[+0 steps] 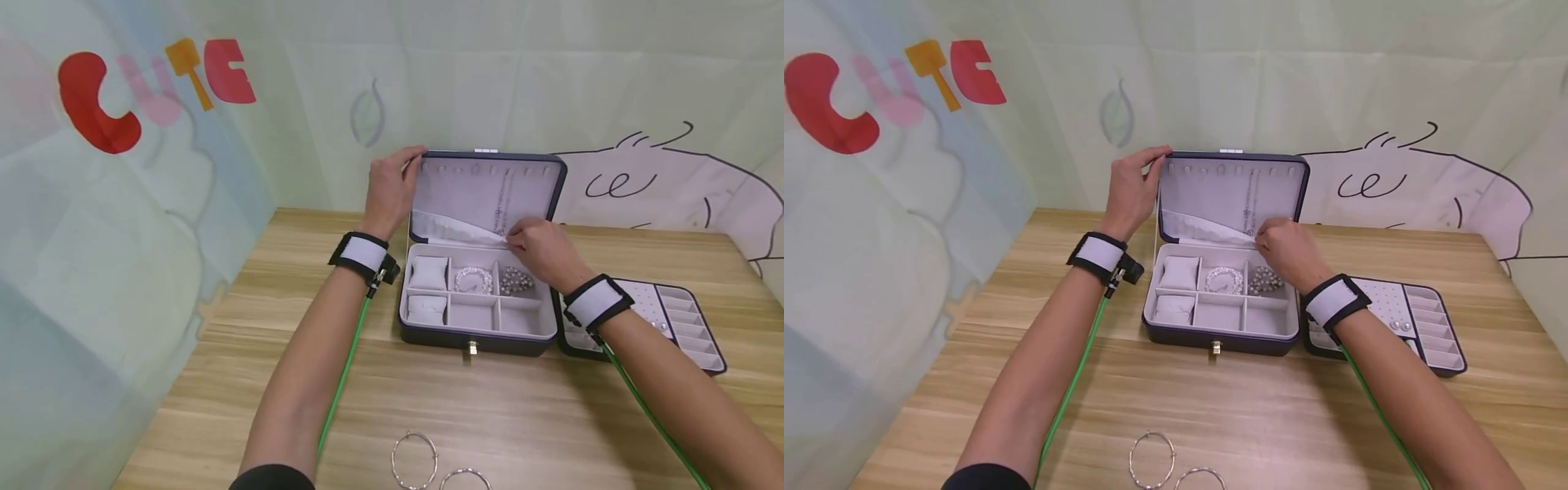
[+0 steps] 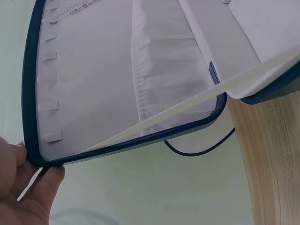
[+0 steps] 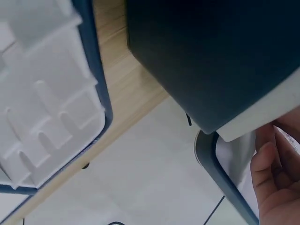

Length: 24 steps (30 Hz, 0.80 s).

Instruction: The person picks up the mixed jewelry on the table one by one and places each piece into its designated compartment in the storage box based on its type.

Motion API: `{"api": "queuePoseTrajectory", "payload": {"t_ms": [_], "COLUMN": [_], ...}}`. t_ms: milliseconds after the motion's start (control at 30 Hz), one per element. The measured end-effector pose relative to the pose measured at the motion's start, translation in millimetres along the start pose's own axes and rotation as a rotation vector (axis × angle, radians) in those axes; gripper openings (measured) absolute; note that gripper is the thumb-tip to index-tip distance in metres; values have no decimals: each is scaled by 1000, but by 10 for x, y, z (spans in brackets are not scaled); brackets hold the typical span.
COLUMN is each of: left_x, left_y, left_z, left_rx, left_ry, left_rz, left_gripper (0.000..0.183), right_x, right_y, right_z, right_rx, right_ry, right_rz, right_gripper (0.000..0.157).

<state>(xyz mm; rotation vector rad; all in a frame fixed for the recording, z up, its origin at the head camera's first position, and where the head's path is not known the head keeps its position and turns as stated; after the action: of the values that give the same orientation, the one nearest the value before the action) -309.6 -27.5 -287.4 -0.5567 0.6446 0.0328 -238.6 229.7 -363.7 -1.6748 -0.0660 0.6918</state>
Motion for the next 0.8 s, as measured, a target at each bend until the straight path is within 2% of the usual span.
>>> {"api": "queuePoseTrajectory", "payload": {"t_ms": [167,367,800], "left_x": [-20,-23,-12], "left_y": [-4,7,-9], "left_z": [2,9,36], "left_rx": [-5,-16,-18], "left_ry": [13,30,24], "left_rz": [7,9,12], "left_gripper": [27,27,27], "right_x": [-27,-34,-133], "right_y": [9,52,-1], "right_z": [40,104,61], "right_rx": [-66,-174,-242], "right_ry": [48,141,227], "right_rz": [33,131,239], "right_gripper": [7,10,12]}}
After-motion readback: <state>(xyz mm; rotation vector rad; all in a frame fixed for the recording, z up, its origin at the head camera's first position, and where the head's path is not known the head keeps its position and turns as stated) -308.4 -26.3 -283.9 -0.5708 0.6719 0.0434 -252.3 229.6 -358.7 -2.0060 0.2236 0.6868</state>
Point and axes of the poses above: each hand's wrist, its own x-axis away from the middle knuckle, its own y-axis out of the palm, z = x × y, the point moved 2 cm from there along -x, towards the middle knuckle, and after that the axes turned 5 degrees about x, right-handed, at the moved point
